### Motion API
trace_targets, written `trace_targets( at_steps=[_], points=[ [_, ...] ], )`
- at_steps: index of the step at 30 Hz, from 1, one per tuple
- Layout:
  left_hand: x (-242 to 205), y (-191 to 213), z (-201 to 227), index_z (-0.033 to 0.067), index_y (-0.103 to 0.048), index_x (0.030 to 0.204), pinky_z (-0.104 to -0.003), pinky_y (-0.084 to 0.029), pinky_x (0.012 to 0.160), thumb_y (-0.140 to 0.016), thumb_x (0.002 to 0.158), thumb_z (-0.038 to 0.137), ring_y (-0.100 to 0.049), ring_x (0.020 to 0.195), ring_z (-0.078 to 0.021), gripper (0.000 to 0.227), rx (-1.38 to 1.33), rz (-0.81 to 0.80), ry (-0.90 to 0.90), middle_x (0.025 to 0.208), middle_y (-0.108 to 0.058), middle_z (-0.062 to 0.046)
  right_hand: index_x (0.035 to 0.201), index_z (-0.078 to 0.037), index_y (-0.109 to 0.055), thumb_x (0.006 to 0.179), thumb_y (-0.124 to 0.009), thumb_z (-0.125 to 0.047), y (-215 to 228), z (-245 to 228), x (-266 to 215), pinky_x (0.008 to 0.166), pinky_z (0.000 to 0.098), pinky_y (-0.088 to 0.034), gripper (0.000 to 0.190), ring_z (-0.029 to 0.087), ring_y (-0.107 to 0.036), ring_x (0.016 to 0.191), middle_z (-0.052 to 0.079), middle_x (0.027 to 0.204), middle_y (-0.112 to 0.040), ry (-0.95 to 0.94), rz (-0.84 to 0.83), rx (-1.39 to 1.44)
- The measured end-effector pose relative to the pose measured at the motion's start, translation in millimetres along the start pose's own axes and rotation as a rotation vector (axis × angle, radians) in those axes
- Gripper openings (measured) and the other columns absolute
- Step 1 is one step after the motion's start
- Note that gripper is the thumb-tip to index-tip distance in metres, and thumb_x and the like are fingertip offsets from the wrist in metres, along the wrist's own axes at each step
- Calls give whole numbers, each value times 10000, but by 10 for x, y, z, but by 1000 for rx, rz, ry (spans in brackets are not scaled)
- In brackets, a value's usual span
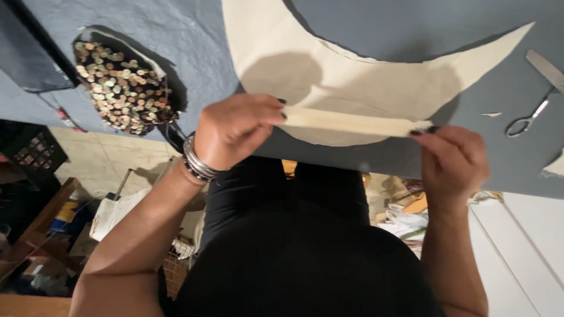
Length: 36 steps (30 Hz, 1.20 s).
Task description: Trimming and arranging fabric pieces for pillow assembly
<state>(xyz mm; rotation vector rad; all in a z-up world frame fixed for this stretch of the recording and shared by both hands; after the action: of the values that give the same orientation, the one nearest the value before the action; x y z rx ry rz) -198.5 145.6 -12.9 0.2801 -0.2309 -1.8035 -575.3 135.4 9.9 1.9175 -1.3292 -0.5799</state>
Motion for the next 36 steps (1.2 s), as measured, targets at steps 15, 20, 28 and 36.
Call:
trace_targets(
  at_steps=[15, 20, 28, 36],
  points=[
    [211, 78, -110, -76, -735, 977, -412, -671, 871, -677, 994, -100, -739, 1011, -356, 66, 355, -50, -448, 1138, -689, -196, 938, -46, -838, 1066, -748, 94, -284, 5, -20, 759, 420, -534, 211, 342, -650, 837, 167, 957, -727, 232, 19, -106],
    [230, 138, -115, -31, -741, 955, -399, -635, 859, -680, 1003, -82, -726, 983, -307, 92, 409, -32, -445, 1127, -700, -145, 924, -29, -842, 997, -798, 205, -292, -92, 34, 820, 421, -494, 248, 339, -638, 864, 154, 965, -731, 213, 6, -105],
    [199, 213, -87, 42, -723, 858, -405, -539, 816, -733, 980, 29, -643, 984, -266, 123, 545, 91, -385, 1115, -714, -98, 910, 3, -780, 766, -674, 180, -446, -422, 393, 853, 413, -409, 252, 304, -619, 755, 169, 900, -673, 238, 64, -5],
    [240, 57, -54, 136, -766, 1027, -364, -517, 816, -800, 994, 148, -636, 984, -214, 50, 651, 142, -284, 1111, -709, -40, 1153, -132, -698, 1047, -843, -322, -1013, -839, 954, 936, 388, -402, 261, 247, -660, 1036, 46, 1137, -670, 151, -231, -172]
  ],
)
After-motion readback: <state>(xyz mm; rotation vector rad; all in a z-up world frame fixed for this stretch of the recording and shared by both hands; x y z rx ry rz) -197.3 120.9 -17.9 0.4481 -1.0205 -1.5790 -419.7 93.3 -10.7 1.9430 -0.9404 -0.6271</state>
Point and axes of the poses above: each hand's wrist, its own x-axis towards the middle knuckle, its own y-axis out of the back of the hand, z = x × y, the point moved 2 cm from there along x, towards the middle knuckle
